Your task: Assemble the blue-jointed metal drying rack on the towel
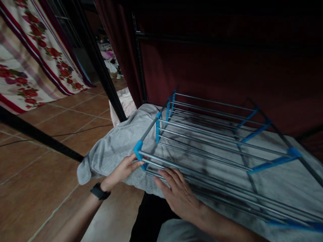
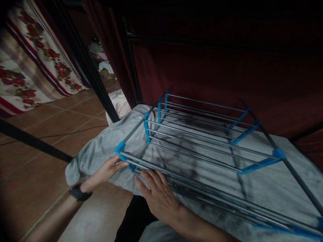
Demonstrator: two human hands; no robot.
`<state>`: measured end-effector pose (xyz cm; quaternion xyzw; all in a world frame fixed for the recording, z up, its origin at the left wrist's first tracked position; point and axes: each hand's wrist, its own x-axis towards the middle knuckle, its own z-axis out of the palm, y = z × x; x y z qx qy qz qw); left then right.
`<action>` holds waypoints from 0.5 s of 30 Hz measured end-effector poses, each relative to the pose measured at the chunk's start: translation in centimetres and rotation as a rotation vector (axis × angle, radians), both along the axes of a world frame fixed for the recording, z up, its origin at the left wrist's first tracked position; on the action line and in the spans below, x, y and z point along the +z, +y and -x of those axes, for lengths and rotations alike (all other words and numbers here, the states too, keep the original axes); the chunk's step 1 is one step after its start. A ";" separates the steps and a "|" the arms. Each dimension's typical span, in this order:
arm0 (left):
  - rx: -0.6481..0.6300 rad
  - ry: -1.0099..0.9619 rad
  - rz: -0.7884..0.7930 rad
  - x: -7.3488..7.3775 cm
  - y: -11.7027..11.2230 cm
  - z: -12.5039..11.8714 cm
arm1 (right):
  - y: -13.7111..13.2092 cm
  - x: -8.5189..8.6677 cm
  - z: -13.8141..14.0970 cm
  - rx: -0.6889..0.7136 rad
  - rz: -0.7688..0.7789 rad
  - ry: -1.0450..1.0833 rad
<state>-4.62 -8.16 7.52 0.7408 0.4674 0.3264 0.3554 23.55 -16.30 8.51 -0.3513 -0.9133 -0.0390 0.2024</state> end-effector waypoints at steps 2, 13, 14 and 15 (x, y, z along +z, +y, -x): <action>0.014 0.031 -0.010 0.3 0.0 -0.1 | -1.2 -0.8 -2.2 -0.148 -0.007 -0.028; 0.086 0.067 -0.019 1.3 0.0 -0.8 | 0.1 -0.3 -3.9 -0.358 0.292 -0.152; 0.087 0.070 -0.027 1.2 -0.1 -0.6 | 0.2 -0.2 -3.8 -0.354 0.304 -0.150; 0.086 0.072 -0.036 1.0 -0.3 -0.4 | 0.2 -0.1 -3.7 -0.350 0.313 -0.150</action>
